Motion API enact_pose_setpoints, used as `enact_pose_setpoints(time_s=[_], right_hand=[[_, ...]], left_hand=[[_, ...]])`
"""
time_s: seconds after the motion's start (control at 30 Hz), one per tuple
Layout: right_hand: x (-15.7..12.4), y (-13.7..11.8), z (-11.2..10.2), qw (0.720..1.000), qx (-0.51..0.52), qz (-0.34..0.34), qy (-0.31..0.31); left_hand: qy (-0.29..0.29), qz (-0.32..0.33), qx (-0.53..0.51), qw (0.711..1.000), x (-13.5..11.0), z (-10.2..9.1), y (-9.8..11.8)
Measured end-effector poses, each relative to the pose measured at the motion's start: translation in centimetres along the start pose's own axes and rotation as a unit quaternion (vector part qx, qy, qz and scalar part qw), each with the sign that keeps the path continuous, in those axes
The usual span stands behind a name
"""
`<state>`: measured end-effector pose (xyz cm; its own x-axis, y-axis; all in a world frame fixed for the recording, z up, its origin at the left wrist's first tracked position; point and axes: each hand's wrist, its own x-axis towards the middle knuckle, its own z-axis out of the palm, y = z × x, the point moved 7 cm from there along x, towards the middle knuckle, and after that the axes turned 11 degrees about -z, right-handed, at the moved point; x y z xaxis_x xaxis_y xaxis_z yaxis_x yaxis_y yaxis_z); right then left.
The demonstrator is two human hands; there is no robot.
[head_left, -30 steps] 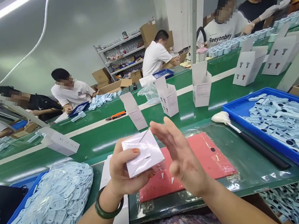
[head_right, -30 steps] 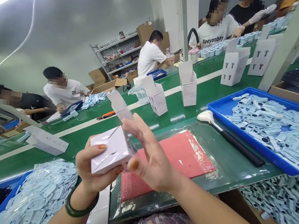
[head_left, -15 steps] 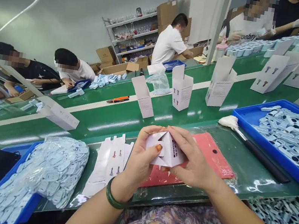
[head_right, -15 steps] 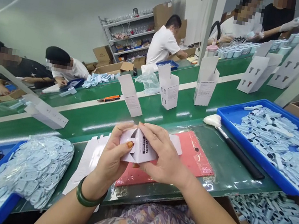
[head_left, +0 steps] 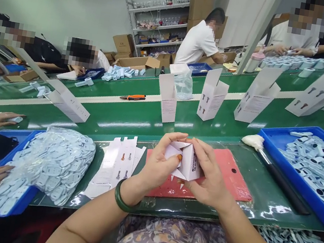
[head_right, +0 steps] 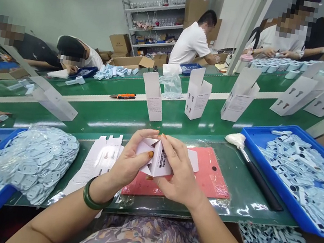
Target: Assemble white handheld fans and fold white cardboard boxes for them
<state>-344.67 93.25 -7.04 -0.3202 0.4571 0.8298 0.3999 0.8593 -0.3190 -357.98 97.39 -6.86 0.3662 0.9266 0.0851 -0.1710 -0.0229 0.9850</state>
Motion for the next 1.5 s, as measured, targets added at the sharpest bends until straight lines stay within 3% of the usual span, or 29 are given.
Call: enact_pose_setpoints(time_s=[0.1, 0.2, 0.37, 0.43, 0.53, 0.6, 0.67, 0.73, 0.8, 0.9, 0.97, 1.03, 1.1, 1.2, 1.27, 1.37, 1.43, 1.5], right_hand=[[0.4, -0.4, -0.3, 1.000, -0.020, -0.010, 0.004], [0.8, -0.8, -0.4, 0.999, -0.047, -0.015, 0.007], [1.3, -0.2, 0.5, 0.998, -0.048, 0.026, -0.031], [1.7, 0.6, -0.1, 0.998, -0.045, 0.039, -0.013], [2.4, 1.7, -1.6, 0.997, -0.060, 0.043, 0.029], [2.5, 1.7, -1.8, 0.995, -0.073, 0.045, 0.049], [1.7, 1.1, -1.4, 0.990, -0.074, 0.057, 0.106], [0.3, 0.7, 0.1, 0.979, -0.015, 0.102, 0.177], [-0.7, 1.3, 3.5, 0.953, 0.137, 0.197, 0.186], [-0.1, 2.4, 9.7, 0.848, 0.384, 0.333, 0.150], [2.1, 3.4, 11.8, 0.794, 0.456, 0.353, 0.192], [5.1, 4.7, 12.9, 0.776, 0.478, 0.339, 0.234], [8.3, 6.6, 14.0, 0.791, 0.467, 0.324, 0.226], [12.1, 10.6, 15.3, 0.876, 0.308, 0.331, 0.165], [13.5, 13.7, 15.8, 0.918, 0.135, 0.356, 0.109], [14.0, 17.4, 17.1, 0.916, 0.015, 0.398, 0.045], [13.3, 19.0, 18.1, 0.907, 0.015, 0.420, 0.024], [12.2, 19.7, 18.6, 0.901, 0.008, 0.434, 0.004]], left_hand=[[-0.023, -0.009, -0.023, 0.999, 0.3, -0.2, 0.0], [-0.047, -0.003, -0.123, 0.991, 0.8, -0.5, 0.5], [-0.022, 0.062, -0.217, 0.974, 0.5, 0.0, 1.0], [-0.043, 0.069, -0.172, 0.982, -0.2, 0.9, 0.1], [-0.041, 0.117, 0.001, 0.992, -1.4, 1.2, -1.1], [0.017, 0.149, 0.092, 0.985, -1.7, -0.3, -1.0], [0.098, 0.163, 0.079, 0.979, -1.4, -3.0, -0.1], [0.170, 0.173, -0.014, 0.970, -1.1, -6.2, 1.2], [0.225, 0.186, -0.110, 0.950, -0.9, -8.7, 2.0], [0.243, 0.181, -0.179, 0.936, -0.5, -10.0, 1.5], [0.236, 0.163, -0.203, 0.936, -0.2, -10.1, 0.4], [0.232, 0.129, -0.221, 0.938, 0.0, -10.7, -0.8], [0.245, 0.060, -0.209, 0.945, -0.3, -12.1, -1.8], [0.291, -0.052, -0.105, 0.950, -2.8, -15.2, -2.9], [0.316, -0.066, 0.024, 0.946, -5.7, -17.1, -2.7], [0.298, -0.051, 0.300, 0.905, -9.8, -17.9, -2.7], [0.267, -0.089, 0.458, 0.843, -11.8, -17.9, -4.2], [0.252, -0.162, 0.543, 0.784, -13.2, -18.5, -6.1]])
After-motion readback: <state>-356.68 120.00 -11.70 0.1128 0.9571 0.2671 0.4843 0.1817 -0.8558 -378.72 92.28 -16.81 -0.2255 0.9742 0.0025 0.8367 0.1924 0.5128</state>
